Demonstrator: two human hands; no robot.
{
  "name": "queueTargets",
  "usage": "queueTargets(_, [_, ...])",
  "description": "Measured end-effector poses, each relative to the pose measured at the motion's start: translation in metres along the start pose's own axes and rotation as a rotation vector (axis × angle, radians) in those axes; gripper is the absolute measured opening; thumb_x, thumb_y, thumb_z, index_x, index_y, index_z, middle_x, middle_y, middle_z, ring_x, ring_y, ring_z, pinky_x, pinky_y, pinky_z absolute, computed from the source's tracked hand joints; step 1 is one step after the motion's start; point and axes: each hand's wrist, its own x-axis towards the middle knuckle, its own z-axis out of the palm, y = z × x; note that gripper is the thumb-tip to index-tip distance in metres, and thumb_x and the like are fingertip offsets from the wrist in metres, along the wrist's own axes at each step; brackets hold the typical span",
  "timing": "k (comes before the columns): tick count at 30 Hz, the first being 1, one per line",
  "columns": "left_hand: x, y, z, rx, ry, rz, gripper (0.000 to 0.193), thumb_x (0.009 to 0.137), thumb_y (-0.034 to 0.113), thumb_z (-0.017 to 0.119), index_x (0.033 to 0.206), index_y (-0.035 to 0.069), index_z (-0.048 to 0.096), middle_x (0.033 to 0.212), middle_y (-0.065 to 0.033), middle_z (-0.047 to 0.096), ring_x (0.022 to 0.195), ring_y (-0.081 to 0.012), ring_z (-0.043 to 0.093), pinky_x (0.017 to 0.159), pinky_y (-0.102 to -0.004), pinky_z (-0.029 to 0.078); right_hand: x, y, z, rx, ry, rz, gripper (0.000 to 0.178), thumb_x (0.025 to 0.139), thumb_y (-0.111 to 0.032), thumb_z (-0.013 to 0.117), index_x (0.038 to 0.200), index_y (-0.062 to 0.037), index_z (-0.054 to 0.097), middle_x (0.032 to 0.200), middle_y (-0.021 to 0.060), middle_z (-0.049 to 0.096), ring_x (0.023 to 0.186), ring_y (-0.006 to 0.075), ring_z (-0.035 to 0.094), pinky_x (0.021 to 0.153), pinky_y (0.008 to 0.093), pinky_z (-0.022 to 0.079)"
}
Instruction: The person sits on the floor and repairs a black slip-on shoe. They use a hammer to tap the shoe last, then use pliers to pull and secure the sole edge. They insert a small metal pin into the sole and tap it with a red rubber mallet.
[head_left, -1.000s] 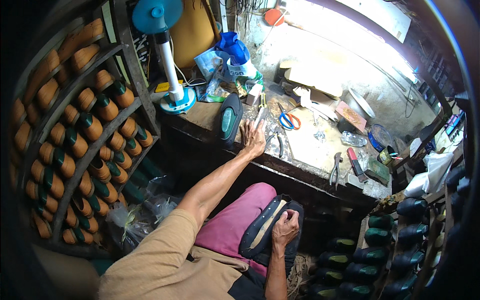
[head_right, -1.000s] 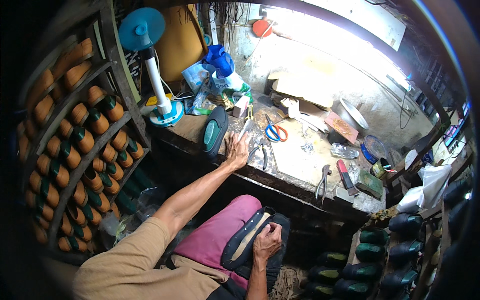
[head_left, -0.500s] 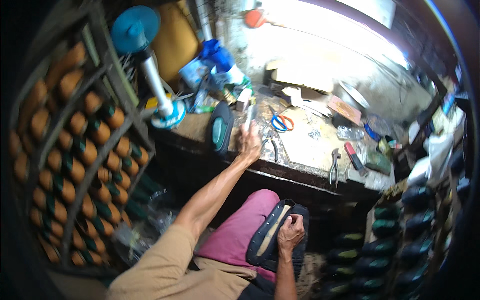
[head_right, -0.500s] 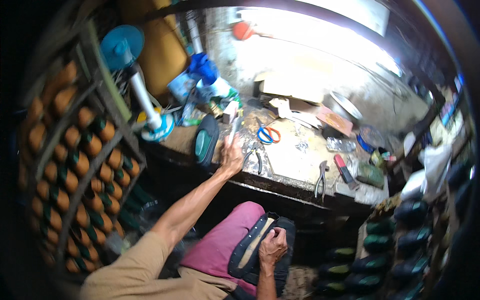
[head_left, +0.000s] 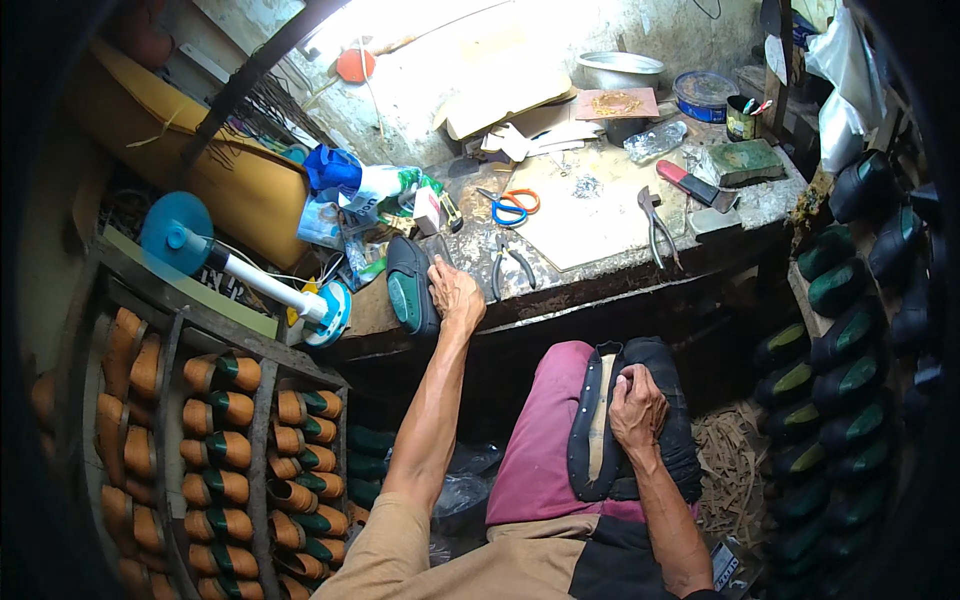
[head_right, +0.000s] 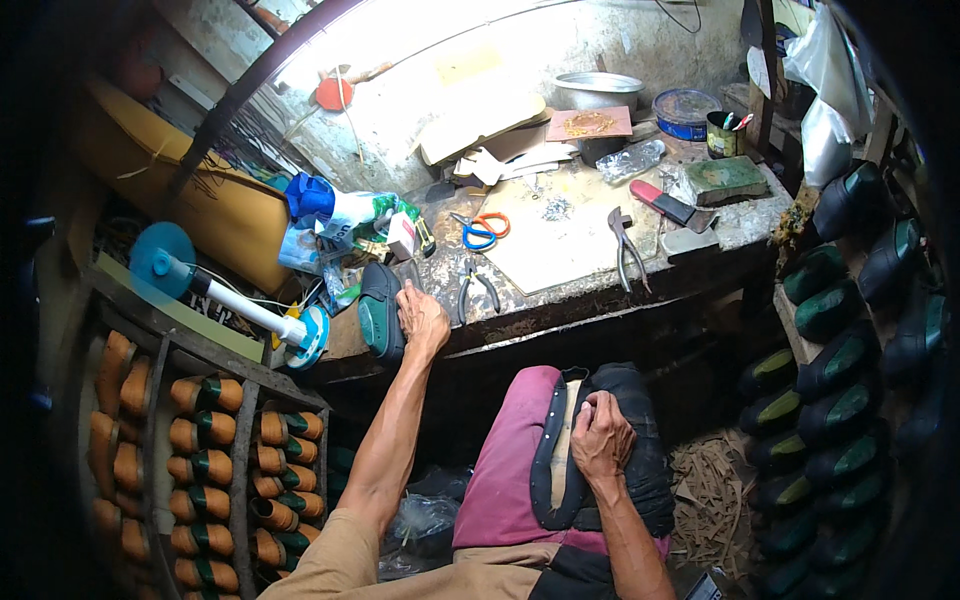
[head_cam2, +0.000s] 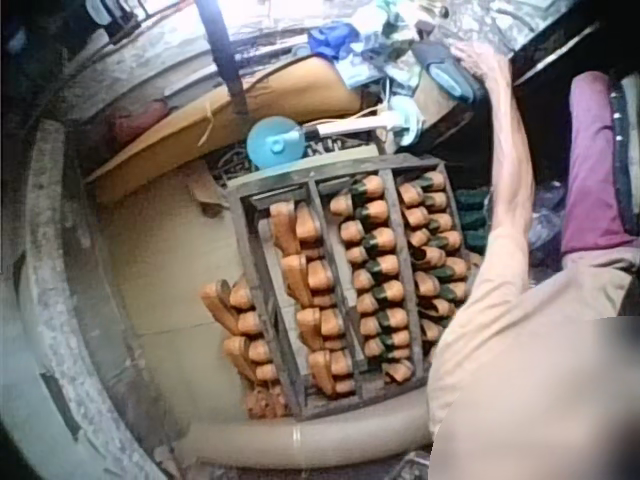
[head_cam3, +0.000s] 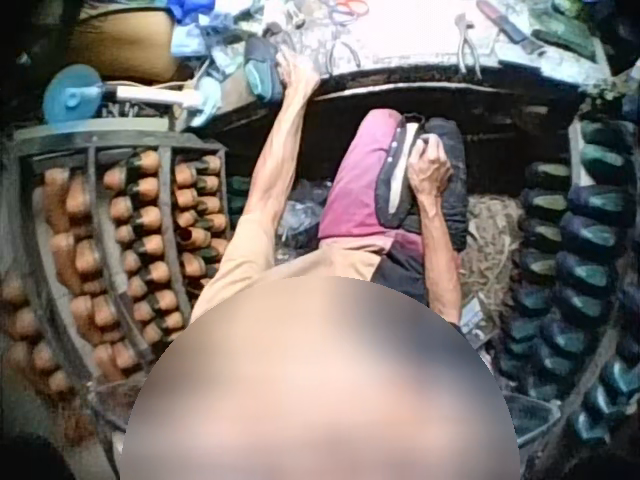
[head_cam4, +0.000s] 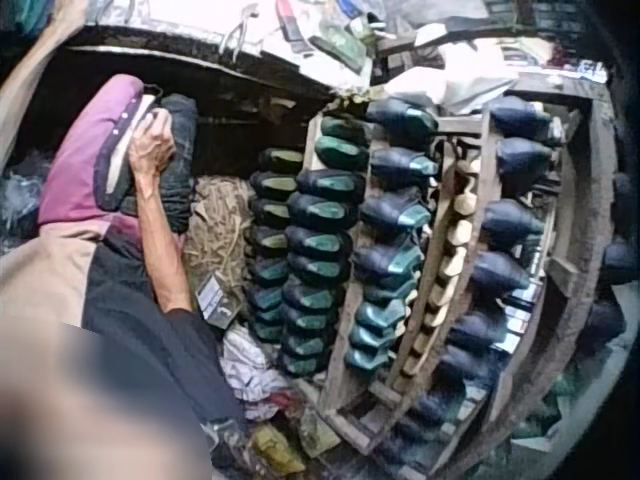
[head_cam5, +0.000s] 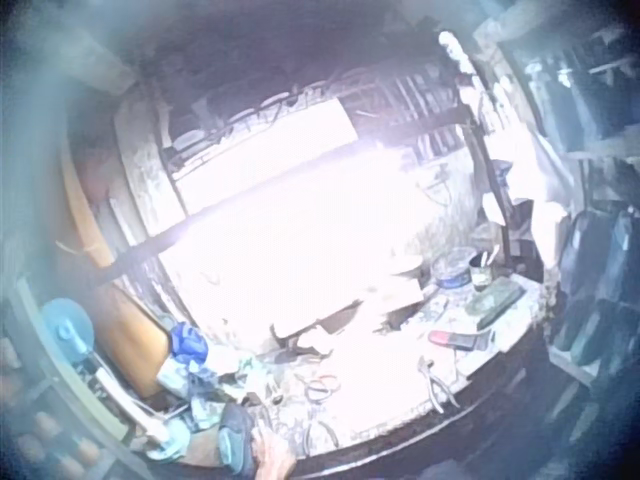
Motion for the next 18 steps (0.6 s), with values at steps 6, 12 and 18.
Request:
queueTargets(6, [0.007, 0.004, -0.025, 0.543, -0.099, 0.279, 0.044, 0.095, 0.026, 0.07, 0.124, -0.003, 0.085, 0.164, -0.0281, 0.056, 0.149, -0.0486, 0.049, 0.12, -0.0671, 0.039, 0.0, 0.007, -0.004, 0.044, 0.01, 0.019, 0.01, 0.107, -0.013, 0.066, 0.113, -0.0059, 0.067, 0.107, 0.0181, 0.077, 0.093, 0.0461, 0.076, 0.079, 0.0559, 0.059])
queueTargets(12, [0.025, -0.003, -0.05, 0.573, -0.043, 0.258, 0.041, 0.101, 0.027, 0.067, 0.131, 0.006, 0.085, 0.155, -0.022, 0.063, 0.144, -0.0418, 0.053, 0.111, -0.0611, 0.039, 0.001, 0.004, 0.0, 0.077, 0.008, 0.008, 0.01, 0.108, -0.013, 0.066, 0.111, -0.0039, 0.068, 0.1, 0.0192, 0.076, 0.087, 0.0441, 0.076, 0.076, 0.0549, 0.058])
queueTargets(18, [0.041, -0.005, -0.038, 0.739, -0.116, 0.296, 0.044, 0.109, 0.027, 0.058, 0.148, 0.021, 0.078, 0.147, -0.0173, 0.065, 0.142, -0.0362, 0.055, 0.11, -0.062, 0.042, 0.001, -0.002, -0.002, 0.083, -0.003, -0.013, 0.012, 0.107, -0.017, 0.063, 0.111, -0.0062, 0.068, 0.108, 0.0182, 0.076, 0.095, 0.0467, 0.076, 0.082, 0.057, 0.059])
